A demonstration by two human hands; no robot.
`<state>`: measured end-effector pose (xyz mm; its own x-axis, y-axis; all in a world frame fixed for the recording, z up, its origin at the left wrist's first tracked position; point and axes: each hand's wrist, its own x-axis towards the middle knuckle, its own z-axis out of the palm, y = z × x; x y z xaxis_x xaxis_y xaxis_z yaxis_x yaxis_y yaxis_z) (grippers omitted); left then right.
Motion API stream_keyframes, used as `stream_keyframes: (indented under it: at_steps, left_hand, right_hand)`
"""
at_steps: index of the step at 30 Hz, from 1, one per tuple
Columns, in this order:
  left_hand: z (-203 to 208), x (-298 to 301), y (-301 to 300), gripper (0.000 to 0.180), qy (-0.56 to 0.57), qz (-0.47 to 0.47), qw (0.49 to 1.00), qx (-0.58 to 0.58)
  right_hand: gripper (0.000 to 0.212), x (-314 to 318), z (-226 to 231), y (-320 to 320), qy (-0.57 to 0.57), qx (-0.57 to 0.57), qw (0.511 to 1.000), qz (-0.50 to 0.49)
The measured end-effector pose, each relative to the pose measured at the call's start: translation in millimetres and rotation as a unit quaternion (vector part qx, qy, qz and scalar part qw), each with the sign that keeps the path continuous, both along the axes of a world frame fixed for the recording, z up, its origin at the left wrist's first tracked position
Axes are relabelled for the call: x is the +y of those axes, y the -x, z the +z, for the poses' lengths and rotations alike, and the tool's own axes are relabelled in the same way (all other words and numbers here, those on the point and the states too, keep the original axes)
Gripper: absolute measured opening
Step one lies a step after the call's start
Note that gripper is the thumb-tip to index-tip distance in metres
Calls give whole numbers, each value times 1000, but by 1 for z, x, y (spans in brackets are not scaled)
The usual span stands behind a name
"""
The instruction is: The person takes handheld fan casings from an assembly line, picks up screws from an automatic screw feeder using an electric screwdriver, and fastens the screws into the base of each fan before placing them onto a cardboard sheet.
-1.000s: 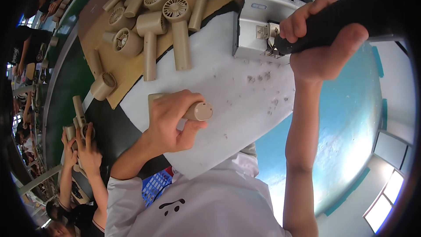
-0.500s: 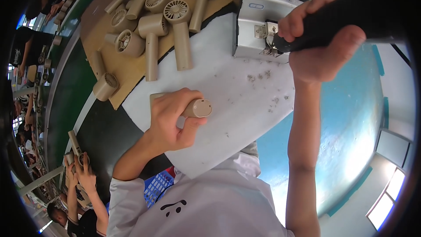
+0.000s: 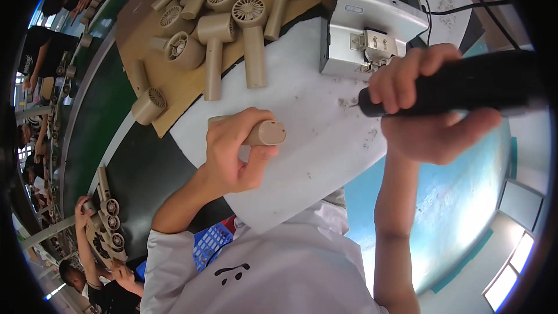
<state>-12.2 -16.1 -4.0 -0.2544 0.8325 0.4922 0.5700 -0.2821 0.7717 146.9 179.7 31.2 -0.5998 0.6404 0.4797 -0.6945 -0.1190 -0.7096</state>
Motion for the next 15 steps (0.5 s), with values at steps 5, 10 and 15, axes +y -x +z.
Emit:
stream_keyframes:
  at_steps: [5, 10, 15]
  left_hand:
    - [3, -4, 1, 22, 15, 0, 1000, -4]
    - [-3, -2, 1, 21, 0, 8, 1000, -10]
    - [3, -3, 1, 20, 32, -5, 999, 4]
  right_hand:
    - [86, 19, 30, -12, -47, 8, 999, -24]
    - [85, 41, 11, 1, -77, 37, 992, -91]
    - [82, 51, -5, 13, -106, -4, 987, -123]
